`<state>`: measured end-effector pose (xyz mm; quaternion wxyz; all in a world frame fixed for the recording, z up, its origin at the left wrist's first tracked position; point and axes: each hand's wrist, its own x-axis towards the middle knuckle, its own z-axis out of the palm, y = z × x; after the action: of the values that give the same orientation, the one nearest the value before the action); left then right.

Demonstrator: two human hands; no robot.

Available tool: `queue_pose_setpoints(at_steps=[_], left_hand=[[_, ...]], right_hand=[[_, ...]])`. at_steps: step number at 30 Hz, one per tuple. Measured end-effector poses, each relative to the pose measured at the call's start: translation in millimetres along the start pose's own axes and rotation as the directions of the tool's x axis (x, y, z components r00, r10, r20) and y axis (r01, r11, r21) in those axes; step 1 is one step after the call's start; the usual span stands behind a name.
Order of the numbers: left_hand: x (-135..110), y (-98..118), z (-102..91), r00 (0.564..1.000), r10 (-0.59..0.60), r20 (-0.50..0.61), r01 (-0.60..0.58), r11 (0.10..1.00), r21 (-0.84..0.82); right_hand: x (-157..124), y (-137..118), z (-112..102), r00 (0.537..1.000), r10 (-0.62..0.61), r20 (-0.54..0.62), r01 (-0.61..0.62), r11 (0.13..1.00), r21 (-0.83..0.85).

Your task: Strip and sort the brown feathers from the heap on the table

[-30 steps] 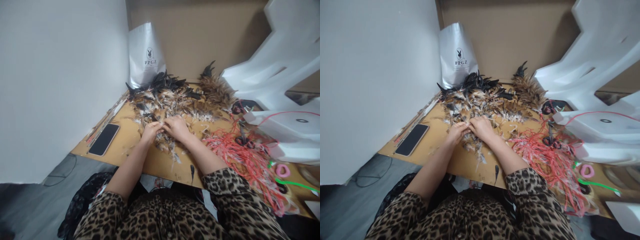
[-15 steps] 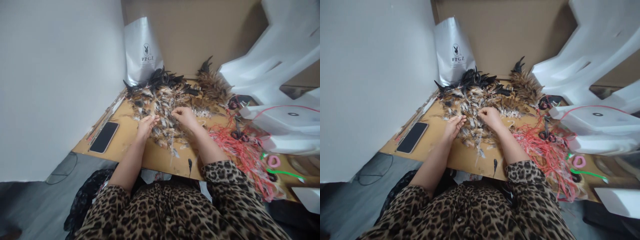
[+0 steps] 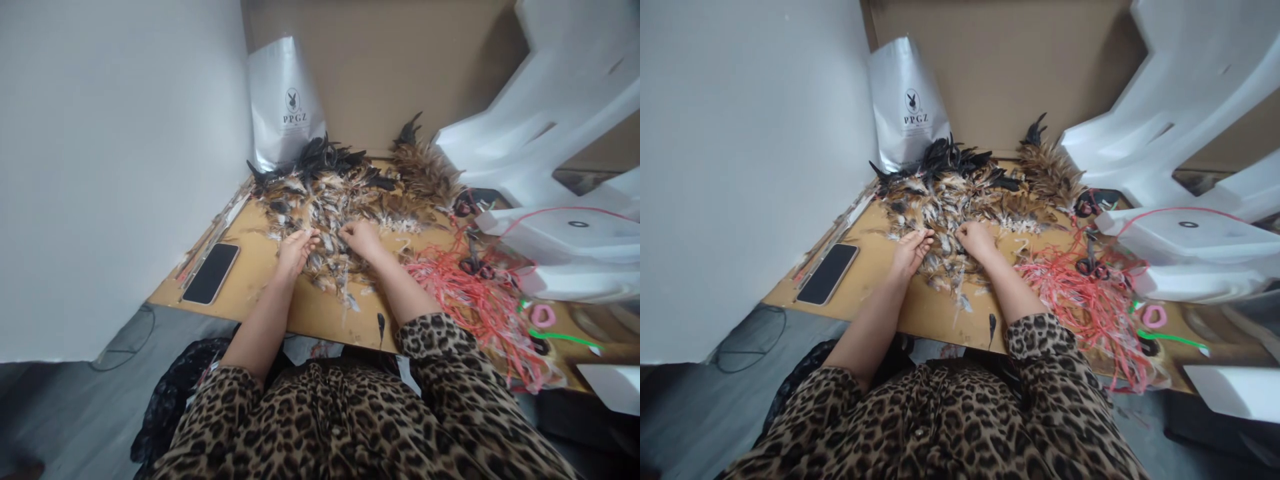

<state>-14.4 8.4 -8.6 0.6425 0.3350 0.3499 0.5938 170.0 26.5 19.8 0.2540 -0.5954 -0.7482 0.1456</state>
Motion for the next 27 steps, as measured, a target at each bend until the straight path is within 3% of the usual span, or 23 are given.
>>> queue_pose_setpoints(at_steps=[7,11,14,17,21,27], left_hand=[[0,0,1.8,1.0,-0.017,0.017,0.017,1.0,0.025],[-1,-1,3.2,0.999,-0.043,0.022,0.042,0.998,0.043],[-2,-2,4.0,0.998,-0.052,0.036,0.051,0.998,0.019],[-2,-2,4.2,0.996,-0.067,0.054,0.067,0.998,0.001],[-3,-1,5.4,0.994,-0.088,0.071,0.088,0.996,0.0],[-6,0,8.1,0.992,-0.104,0.076,0.107,0.994,-0.034]], right_hand=[[7,-2,15,0.996,0.069,0.048,-0.069,0.998,0.011],[7,0,14,0.997,0.054,0.058,-0.066,0.967,0.248],[7,1,12,0.993,0.114,0.035,-0.117,0.863,0.491],[8,-3,11,0.981,0.188,0.052,-0.178,0.753,0.633],[8,-6,12,0.973,0.208,0.102,-0.212,0.627,0.75],[10,-7,13,0.981,0.17,0.089,-0.163,0.491,0.856]])
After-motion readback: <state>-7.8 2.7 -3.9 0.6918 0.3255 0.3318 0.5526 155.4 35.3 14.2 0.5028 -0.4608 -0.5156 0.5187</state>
